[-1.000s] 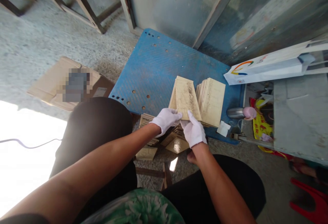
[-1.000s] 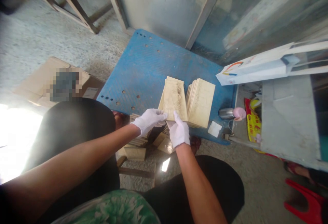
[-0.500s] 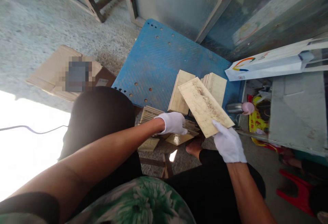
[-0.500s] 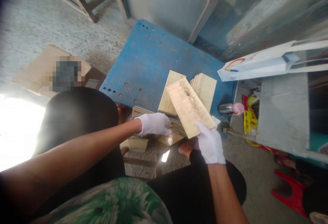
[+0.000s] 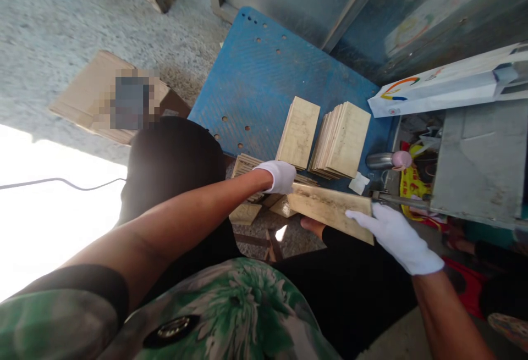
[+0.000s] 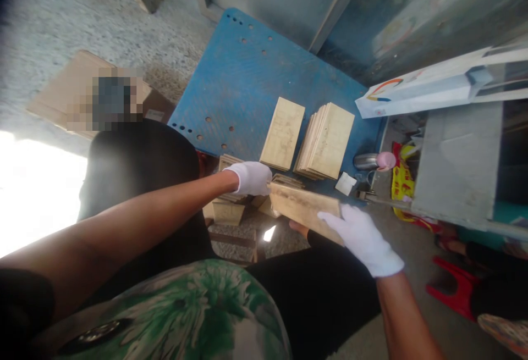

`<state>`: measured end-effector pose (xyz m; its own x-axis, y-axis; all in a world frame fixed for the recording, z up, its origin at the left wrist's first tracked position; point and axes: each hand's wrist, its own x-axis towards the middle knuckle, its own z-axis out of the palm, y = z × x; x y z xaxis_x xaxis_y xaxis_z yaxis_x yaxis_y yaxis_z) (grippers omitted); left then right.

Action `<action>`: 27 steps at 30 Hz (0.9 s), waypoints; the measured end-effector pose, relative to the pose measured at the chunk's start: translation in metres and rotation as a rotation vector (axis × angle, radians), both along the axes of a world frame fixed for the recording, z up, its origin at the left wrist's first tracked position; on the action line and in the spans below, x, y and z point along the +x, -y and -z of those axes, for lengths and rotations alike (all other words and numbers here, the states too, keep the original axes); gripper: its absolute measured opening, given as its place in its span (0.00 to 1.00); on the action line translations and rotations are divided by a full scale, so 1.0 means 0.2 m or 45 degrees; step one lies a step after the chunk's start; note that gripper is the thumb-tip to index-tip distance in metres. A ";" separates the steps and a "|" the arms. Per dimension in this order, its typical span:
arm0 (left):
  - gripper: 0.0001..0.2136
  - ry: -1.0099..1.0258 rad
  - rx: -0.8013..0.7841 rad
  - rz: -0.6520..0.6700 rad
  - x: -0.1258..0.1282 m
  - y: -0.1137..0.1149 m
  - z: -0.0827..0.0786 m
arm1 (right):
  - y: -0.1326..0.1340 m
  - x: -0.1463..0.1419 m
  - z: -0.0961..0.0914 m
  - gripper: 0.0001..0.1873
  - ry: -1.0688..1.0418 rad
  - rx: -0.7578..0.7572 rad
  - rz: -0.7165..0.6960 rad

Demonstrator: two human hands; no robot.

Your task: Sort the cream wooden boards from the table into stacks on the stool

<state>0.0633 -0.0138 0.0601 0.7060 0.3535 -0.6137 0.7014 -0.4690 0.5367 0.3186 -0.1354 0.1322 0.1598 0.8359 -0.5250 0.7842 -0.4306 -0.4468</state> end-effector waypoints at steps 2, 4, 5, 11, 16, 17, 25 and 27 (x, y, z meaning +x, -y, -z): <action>0.19 0.004 -0.004 -0.033 0.00 0.00 0.01 | -0.03 -0.07 0.06 0.15 0.150 -0.094 -0.208; 0.18 0.004 0.007 -0.059 0.00 0.00 0.01 | -0.07 -0.18 0.12 0.18 0.455 -0.299 -0.604; 0.17 -0.001 0.011 -0.070 0.00 0.00 0.01 | -0.08 -0.24 0.16 0.20 0.536 -0.361 -0.786; 0.19 -0.008 0.032 -0.115 0.00 -0.01 0.01 | -0.12 -0.53 0.39 0.19 0.568 -0.539 -1.045; 0.19 -0.021 0.046 -0.130 -0.01 -0.02 0.03 | -0.12 -0.63 0.60 0.18 0.450 -0.625 -0.913; 0.19 -0.021 0.045 -0.134 -0.01 -0.02 0.03 | -0.12 -0.64 0.64 0.18 0.434 -0.629 -0.889; 0.20 -0.018 0.060 -0.195 -0.01 -0.02 0.05 | -0.09 -0.66 0.79 0.18 0.411 -0.591 -0.764; 0.20 -0.011 0.046 -0.244 -0.01 -0.02 0.07 | -0.09 -0.63 0.79 0.17 0.417 -0.568 -0.731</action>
